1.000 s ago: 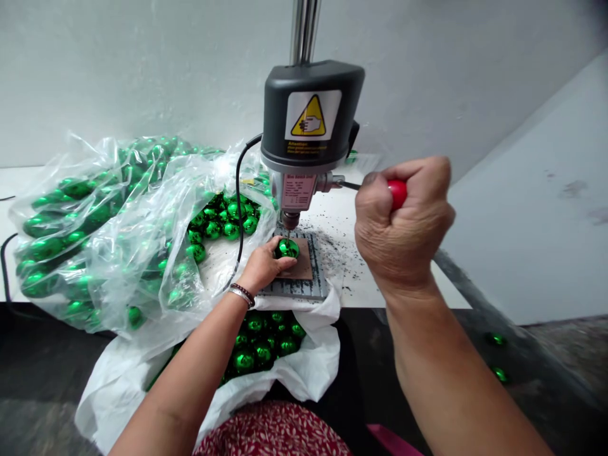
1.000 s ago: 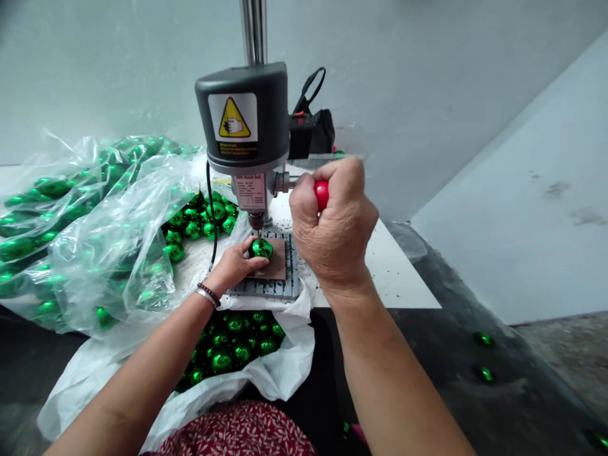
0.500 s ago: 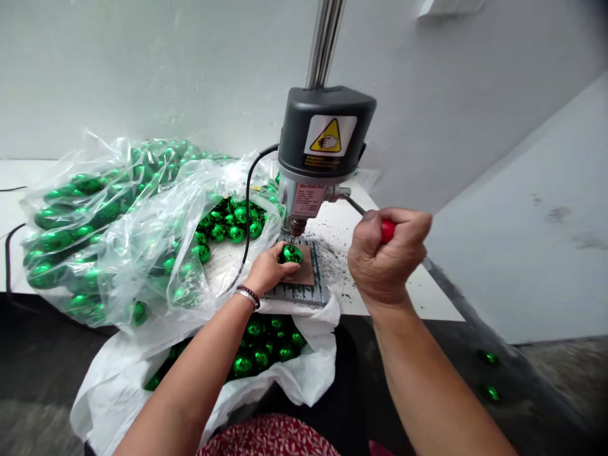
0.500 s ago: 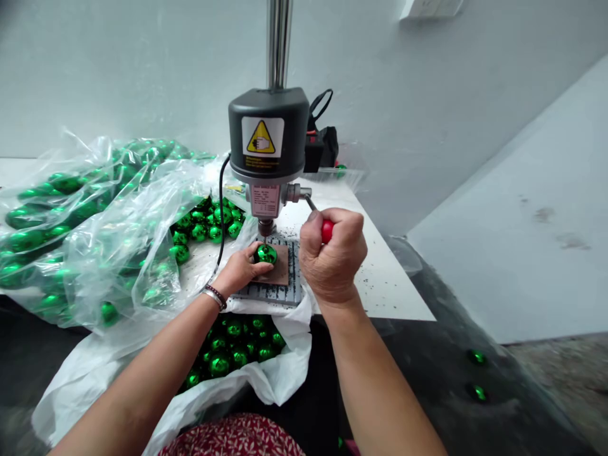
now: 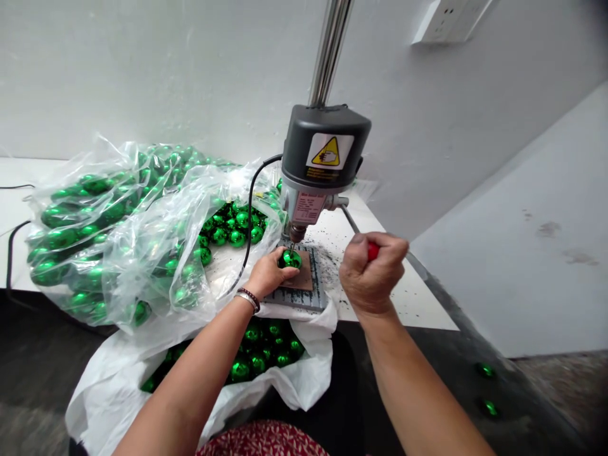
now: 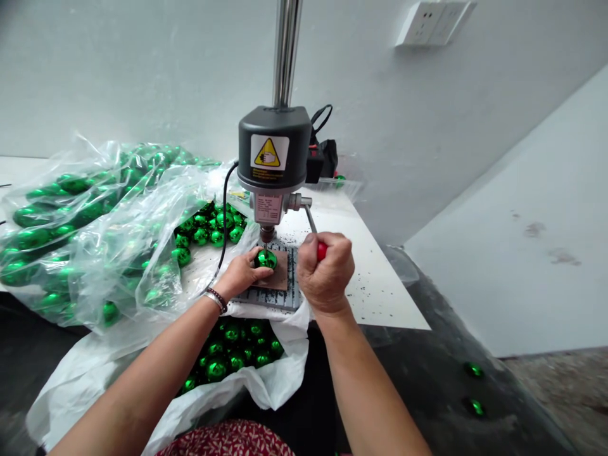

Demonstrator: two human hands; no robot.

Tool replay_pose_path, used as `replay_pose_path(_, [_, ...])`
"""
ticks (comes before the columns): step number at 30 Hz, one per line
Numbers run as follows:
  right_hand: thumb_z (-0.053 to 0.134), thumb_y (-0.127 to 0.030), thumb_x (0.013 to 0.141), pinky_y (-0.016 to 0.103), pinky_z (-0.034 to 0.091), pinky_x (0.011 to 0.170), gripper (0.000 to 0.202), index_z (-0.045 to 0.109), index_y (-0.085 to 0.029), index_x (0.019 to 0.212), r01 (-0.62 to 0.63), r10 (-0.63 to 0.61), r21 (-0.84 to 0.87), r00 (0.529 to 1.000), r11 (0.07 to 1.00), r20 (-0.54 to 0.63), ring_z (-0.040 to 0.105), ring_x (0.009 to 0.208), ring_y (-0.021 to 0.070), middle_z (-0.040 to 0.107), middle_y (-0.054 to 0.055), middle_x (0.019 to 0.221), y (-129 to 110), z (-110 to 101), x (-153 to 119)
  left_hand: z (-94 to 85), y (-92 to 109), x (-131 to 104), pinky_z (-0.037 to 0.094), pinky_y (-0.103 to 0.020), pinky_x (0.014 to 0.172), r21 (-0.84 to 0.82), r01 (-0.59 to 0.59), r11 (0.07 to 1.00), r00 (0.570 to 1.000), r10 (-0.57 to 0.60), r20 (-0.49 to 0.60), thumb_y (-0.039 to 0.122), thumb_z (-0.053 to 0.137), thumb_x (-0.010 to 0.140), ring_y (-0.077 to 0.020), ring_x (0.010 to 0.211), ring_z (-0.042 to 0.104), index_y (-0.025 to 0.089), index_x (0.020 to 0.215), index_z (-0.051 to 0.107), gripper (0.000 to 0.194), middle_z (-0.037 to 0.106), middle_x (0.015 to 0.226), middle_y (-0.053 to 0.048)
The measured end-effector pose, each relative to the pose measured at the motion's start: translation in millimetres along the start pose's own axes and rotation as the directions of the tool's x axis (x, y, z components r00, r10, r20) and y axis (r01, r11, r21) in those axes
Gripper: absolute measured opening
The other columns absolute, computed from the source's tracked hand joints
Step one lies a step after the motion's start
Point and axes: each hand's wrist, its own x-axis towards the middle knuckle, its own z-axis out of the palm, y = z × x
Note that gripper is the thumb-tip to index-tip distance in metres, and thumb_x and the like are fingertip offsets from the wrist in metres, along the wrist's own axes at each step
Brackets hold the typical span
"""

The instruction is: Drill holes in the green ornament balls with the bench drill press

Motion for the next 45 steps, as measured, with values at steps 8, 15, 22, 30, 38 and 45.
replay_pose_path(8, [0.048, -0.032, 0.092, 0.021, 0.033, 0.069, 0.024, 0.055, -0.010, 0.086, -0.379, 0.392, -0.102, 0.880, 0.920, 0.268, 0.040, 0.066, 0.0019, 0.048, -0.005, 0.069, -18.5, 12.4, 109.6, -1.9, 5.9, -16.5, 0.053, -0.031, 0.076, -0.081, -0.035, 0.996, 0.996, 0.028, -0.090, 0.026, 0.076, 0.072, -0.0192, 0.080, 0.066, 0.018, 0.110, 0.067, 0.040, 0.071, 0.089, -0.001])
replay_pose_path(15, [0.037, -0.038, 0.084, 0.033, 0.033, 0.076, 0.034, 0.047, -0.009, 0.068, -0.419, 0.450, -0.165, 0.841, 0.893, 0.300, 0.057, 0.087, 0.0049, 0.061, -0.003, 0.078, -20.7, 17.8, 131.9, -34.3, 2.9, -84.9, 0.053, -0.030, 0.080, -0.002, -0.083, 0.997, 0.994, 0.083, -0.070, 0.025, 0.075, 0.072, -0.0164, 0.084, 0.063, 0.019, 0.118, 0.063, 0.049, 0.071, 0.099, -0.002])
replay_pose_path(22, [0.018, -0.042, 0.079, 0.043, 0.029, 0.080, 0.045, 0.027, -0.012, 0.047, -0.467, 0.563, -0.318, 0.723, 0.825, 0.399, 0.057, 0.102, 0.0096, 0.066, 0.007, 0.087, -17.0, 39.6, 161.8, -52.4, -7.6, -153.7, 0.055, -0.037, 0.092, -0.052, -0.079, 0.995, 0.992, 0.074, -0.099, 0.023, 0.074, 0.074, -0.0218, 0.101, 0.067, 0.020, 0.127, 0.060, 0.056, 0.072, 0.116, -0.008])
replay_pose_path(30, [0.055, -0.061, 0.083, 0.026, 0.036, 0.058, 0.062, 0.051, -0.020, 0.128, -0.406, 0.533, -0.347, 0.588, 0.845, 0.608, 0.059, 0.062, 0.0085, 0.068, 0.000, 0.080, -4.0, -25.7, 42.2, -59.6, -38.8, -196.2, 0.047, -0.044, 0.112, 0.030, 0.041, 0.999, 0.986, -0.035, -0.162, 0.024, 0.073, 0.076, -0.0288, 0.126, 0.061, 0.016, 0.138, 0.056, 0.065, 0.065, 0.137, -0.014])
replay_pose_path(38, [0.079, -0.043, 0.064, 0.033, 0.052, 0.090, 0.075, 0.061, -0.029, 0.135, -0.251, 0.419, -0.418, -0.052, 0.873, 0.906, 0.068, 0.104, 0.0248, 0.070, 0.009, 0.112, -61.8, -126.6, -172.8, -62.1, -110.2, -255.6, 0.040, -0.048, 0.117, 0.305, 0.157, 0.939, 0.980, -0.186, 0.068, 0.040, 0.062, 0.088, -0.0318, 0.141, 0.049, 0.019, 0.147, 0.049, 0.064, 0.051, 0.153, -0.017])
replay_pose_path(45, [0.045, -0.021, 0.083, 0.044, 0.048, 0.098, 0.045, 0.070, -0.022, 0.121, -0.327, 0.613, -0.612, -0.112, 0.720, 0.782, 0.065, 0.100, 0.0265, 0.067, 0.014, 0.106, -70.7, -130.0, -210.2, -58.4, -135.1, -286.4, 0.036, -0.048, 0.117, 0.668, 0.085, 0.739, 0.883, -0.366, 0.293, 0.017, 0.065, 0.075, -0.0334, 0.140, 0.050, 0.019, 0.152, 0.043, 0.080, 0.056, 0.149, -0.018])
